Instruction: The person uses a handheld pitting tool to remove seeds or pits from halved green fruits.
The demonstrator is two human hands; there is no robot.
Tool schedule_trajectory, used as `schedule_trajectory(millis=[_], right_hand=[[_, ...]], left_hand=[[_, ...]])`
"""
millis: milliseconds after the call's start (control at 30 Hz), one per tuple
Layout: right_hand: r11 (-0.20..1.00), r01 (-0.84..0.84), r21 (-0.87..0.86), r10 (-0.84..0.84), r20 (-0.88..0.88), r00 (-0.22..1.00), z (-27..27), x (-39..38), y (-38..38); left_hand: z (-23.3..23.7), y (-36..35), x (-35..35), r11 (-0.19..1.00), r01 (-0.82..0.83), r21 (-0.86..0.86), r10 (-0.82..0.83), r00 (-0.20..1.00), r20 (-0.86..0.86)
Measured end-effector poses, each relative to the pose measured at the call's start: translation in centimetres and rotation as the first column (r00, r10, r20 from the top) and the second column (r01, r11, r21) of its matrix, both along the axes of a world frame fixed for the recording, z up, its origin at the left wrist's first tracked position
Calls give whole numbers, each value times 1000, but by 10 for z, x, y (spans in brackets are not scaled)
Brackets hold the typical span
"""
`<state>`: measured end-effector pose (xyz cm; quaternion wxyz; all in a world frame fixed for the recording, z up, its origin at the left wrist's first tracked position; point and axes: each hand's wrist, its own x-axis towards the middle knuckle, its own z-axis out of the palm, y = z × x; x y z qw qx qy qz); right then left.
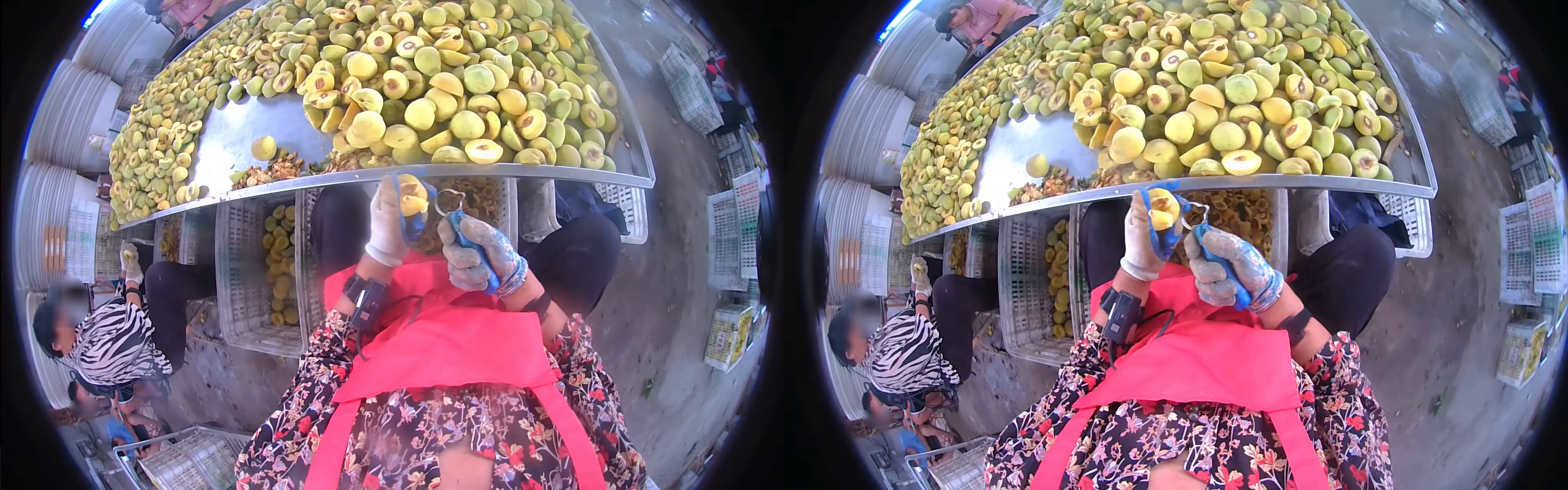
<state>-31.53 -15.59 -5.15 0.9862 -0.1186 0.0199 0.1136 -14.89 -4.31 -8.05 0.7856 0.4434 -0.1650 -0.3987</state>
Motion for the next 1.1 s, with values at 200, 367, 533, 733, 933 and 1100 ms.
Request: schedule_trajectory(millis=[200,367,533,733,933,1100], right_hand=[[856,44,-515,-151,-169,974,-5,8,-15],[471,102,-876,-365,-88,927,-10,25,-4],[-512,424,-747,-293,616,731,24,62,12],[-498,308,-811,-398,529,749,2,72,-16],[-633,100,-767,8,122,992,-11,44,-48],[-423,45,-905,143,-17,990,30,35,-83]], left_hand=[[24,27,23,998,49,45,-48,998,-29],[34,47,36,978,-10,209,-17,992,128],[44,29,13,956,59,288,-109,981,162],[44,27,14,938,187,291,-127,969,-213],[69,69,40,904,73,420,-82,997,4],[78,152,115,268,-840,473,-633,217,743]])
